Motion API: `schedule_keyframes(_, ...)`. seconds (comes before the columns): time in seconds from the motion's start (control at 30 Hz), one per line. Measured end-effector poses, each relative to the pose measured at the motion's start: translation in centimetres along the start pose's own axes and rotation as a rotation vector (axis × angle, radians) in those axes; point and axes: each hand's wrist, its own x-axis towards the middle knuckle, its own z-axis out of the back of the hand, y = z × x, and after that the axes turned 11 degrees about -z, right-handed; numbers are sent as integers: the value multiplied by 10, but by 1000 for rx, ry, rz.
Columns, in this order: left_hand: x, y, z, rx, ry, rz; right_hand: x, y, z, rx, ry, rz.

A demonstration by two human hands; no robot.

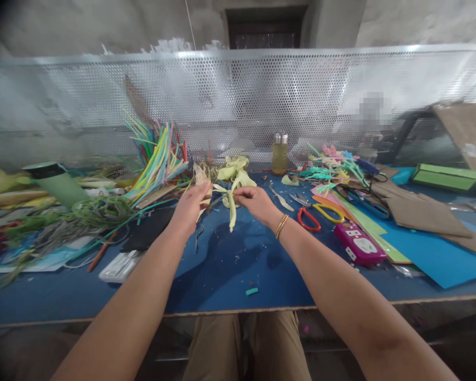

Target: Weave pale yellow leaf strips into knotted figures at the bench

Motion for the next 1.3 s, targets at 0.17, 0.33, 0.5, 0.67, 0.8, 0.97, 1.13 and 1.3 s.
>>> schedule_keyframes(0.17,-2,-2,-2,40,169,-86,-3,-2,-8,65,-79,-29)
schedule_keyframes(0.33,-4,-1,-5,119,283,-115,-5,-2,-13,110,-60,-62)
schedule_keyframes(0.5,-4,2,-6,168,175,-53,-5,2,-11,81,-46,-44)
schedule_keyframes(0.67,-7,1,-8,180,223,29,-4,7,-3,149,-7,-46)
schedule_keyframes(0.8,-10,4,-11,81,330,78,-5,6,-6,192,52,-167)
schedule_keyframes(0.97,-10,7,-14,-22,264,163,-5,4,-11,197,2,-128)
schedule_keyframes(1.13,-10,3,-18,47,205,169,-3,3,-11,140,-70,-74)
schedule_keyframes(1.3,-10,1,-25,87,216,134,0,1,-9,117,-199,-47)
